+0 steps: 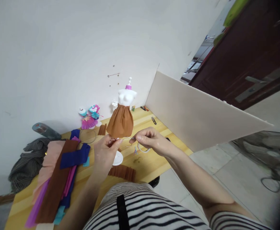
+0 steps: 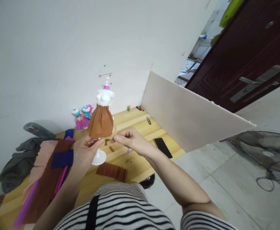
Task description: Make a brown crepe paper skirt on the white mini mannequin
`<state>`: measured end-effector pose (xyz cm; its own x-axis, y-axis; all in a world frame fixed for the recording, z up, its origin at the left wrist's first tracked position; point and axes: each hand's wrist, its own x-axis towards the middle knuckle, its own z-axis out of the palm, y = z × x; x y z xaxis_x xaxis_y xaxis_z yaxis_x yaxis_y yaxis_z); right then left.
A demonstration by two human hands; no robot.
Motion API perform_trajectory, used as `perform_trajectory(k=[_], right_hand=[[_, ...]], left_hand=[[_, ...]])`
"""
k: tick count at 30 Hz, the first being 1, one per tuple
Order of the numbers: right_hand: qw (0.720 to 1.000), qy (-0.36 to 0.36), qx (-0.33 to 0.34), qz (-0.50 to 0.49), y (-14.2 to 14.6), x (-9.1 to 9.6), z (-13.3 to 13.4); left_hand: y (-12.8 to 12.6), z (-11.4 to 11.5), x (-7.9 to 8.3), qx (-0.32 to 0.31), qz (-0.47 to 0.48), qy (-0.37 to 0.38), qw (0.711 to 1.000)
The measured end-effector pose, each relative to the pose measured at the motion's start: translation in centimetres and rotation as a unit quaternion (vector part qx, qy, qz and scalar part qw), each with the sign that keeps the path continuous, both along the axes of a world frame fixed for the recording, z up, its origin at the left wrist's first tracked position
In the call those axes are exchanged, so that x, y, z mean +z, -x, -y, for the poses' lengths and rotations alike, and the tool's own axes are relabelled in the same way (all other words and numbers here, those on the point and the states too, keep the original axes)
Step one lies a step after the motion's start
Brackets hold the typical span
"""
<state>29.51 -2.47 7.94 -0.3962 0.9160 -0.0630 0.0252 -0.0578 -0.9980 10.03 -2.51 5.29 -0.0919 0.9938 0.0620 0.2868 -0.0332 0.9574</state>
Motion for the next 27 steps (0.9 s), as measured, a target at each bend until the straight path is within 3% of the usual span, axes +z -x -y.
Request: perform_trajectory(k=[27], right_hand=[[1.0, -0.008, -0.004, 0.029, -0.04, 0.25, 0.01]], left_hand=[[-0.34, 0.34, 0.48, 0.001, 0.013, -0.011, 1.0]])
